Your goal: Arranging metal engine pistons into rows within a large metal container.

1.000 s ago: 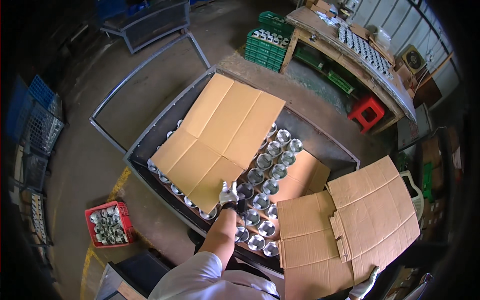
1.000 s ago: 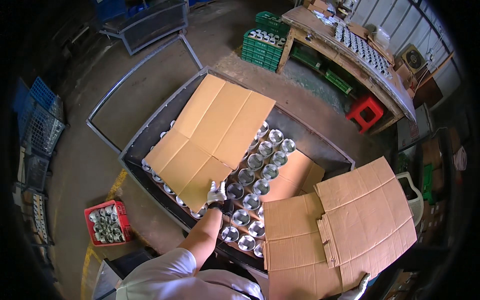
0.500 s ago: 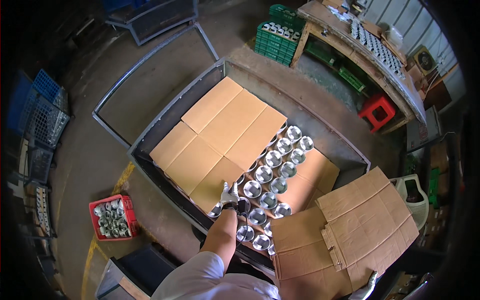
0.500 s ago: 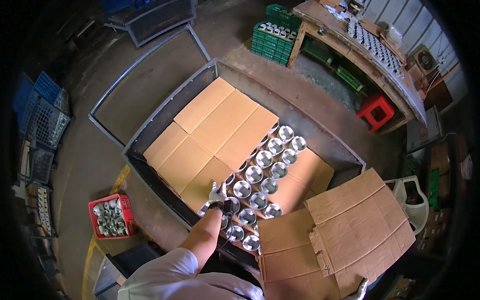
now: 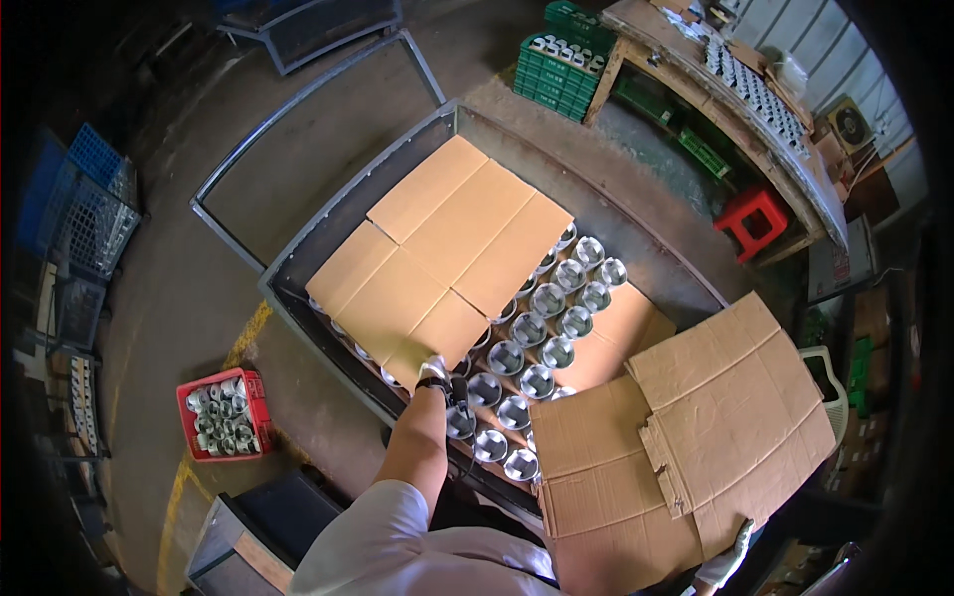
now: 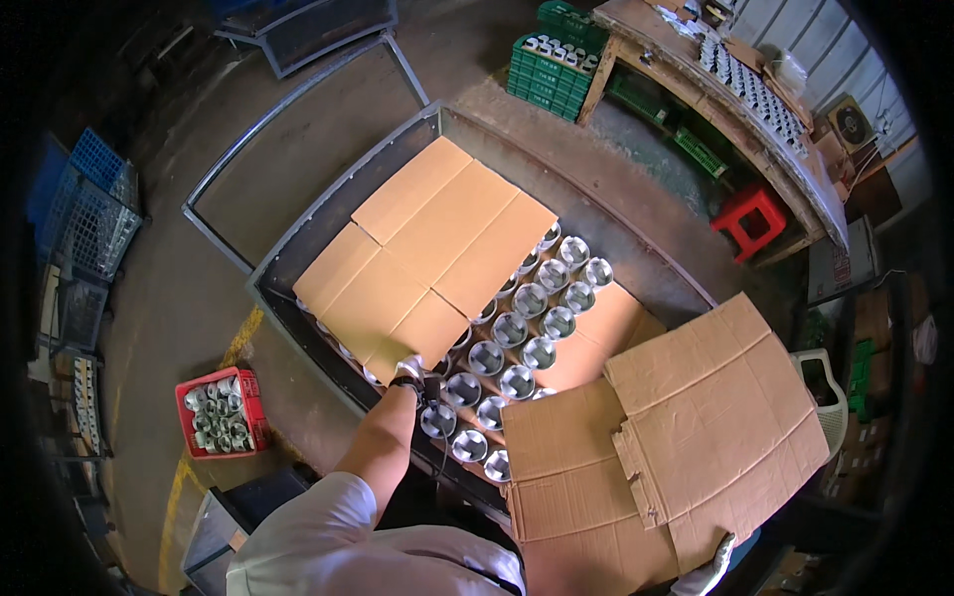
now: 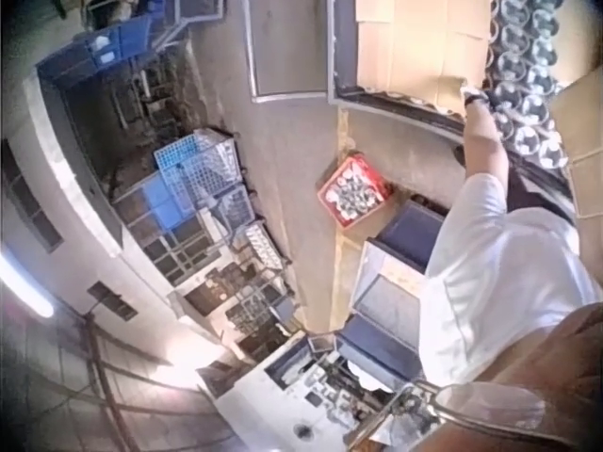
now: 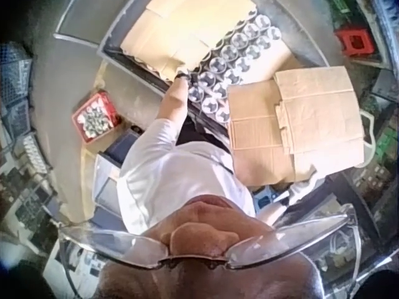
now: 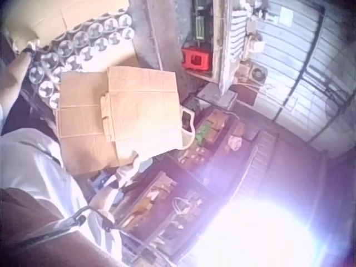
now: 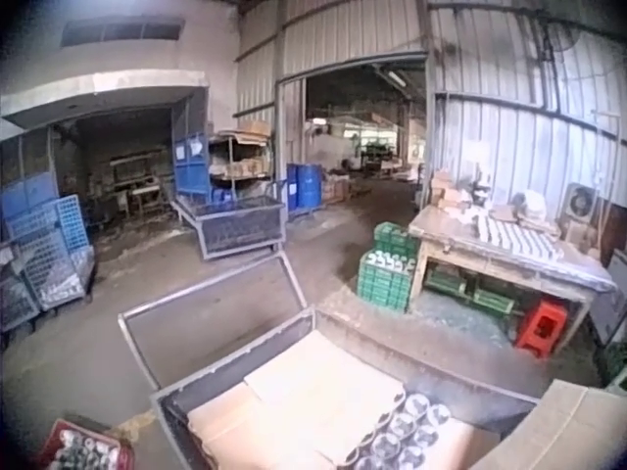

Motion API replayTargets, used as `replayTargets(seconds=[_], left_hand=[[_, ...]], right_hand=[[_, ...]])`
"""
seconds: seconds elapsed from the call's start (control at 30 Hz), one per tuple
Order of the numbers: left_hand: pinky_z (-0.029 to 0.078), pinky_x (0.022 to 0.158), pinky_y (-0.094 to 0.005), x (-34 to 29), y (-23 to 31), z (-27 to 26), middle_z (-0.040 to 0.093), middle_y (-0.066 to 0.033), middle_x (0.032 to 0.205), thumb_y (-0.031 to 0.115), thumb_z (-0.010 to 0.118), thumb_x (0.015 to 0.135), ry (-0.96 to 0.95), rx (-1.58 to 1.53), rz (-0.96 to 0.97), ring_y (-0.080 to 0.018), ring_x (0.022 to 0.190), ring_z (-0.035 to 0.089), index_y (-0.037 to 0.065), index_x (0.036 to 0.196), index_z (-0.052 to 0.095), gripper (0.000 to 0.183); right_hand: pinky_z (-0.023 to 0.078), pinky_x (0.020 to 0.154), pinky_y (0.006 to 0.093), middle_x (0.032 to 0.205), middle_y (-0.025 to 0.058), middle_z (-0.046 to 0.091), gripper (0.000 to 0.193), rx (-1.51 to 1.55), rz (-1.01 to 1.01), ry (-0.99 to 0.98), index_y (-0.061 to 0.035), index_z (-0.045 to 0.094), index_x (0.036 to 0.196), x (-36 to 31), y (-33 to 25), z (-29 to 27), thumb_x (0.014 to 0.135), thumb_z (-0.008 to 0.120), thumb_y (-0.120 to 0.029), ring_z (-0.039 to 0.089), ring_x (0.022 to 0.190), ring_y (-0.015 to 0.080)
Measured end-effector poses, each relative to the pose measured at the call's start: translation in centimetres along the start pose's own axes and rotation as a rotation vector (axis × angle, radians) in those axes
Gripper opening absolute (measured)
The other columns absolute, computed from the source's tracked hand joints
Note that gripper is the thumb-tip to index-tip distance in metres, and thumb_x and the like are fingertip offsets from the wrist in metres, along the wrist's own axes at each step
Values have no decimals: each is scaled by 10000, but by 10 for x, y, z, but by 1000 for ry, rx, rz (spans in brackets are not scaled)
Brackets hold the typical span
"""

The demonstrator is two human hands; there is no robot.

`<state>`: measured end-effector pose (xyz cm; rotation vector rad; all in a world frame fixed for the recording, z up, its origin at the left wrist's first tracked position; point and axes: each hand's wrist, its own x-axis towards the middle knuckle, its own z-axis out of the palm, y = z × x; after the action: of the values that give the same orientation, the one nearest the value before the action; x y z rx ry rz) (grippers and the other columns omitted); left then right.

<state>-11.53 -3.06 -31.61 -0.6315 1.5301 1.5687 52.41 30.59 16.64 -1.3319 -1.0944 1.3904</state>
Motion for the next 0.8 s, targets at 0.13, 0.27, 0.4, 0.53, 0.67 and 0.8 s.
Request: replayTargets(seconds=[0.13,0.27,0.4,0.53,0.67,0.8], left_hand=[[483,819,-545,-98,41,103,533,-210,1269,374,573,868,-129,-71,-52,-402,1091,516,67,1194,549,448],[397,973,-633,-191,110,64,545,-169,1209,322,580,907,-263,-383,-236,-460,1112,512,74,1170,527,366],[385,1057,-530,-293,139,-14,556,-194,1309,275,464,971,-752,-513,-10,-392,1231,505,9,1253,549,397],[424,1021,-528,-349,128,-109,574,-198,1286,278,535,932,-410,-575,57,-383,1171,556,11,1238,563,407],[518,875,-492,-383,93,-193,656,-161,1121,260,521,931,-202,-651,53,-359,1028,633,66,1101,596,269],[520,869,-492,-421,49,-256,646,-169,1145,268,505,934,-129,-786,115,-362,1019,635,69,1085,606,269]], right_hand=[[308,1092,414,1375,123,490,609,-73,-13,58,26,481,1360,-31,-12,14,922,579,-385,448,1246,245],[357,1059,403,1339,109,507,600,-92,-90,-3,20,500,1342,-4,3,62,917,596,-392,472,1218,224],[375,1052,389,1322,125,520,621,22,6,-204,29,485,1346,-21,-8,147,920,593,-410,503,1195,240],[332,1092,387,1374,148,485,622,40,-14,-284,69,438,1368,-25,9,194,949,550,-377,468,1249,249],[202,1166,366,1474,168,381,577,-19,-89,-420,80,360,1407,-38,22,249,1004,443,-324,344,1372,241],[233,1156,366,1440,159,428,588,70,6,-565,84,389,1389,-41,27,322,994,479,-342,378,1346,234]])
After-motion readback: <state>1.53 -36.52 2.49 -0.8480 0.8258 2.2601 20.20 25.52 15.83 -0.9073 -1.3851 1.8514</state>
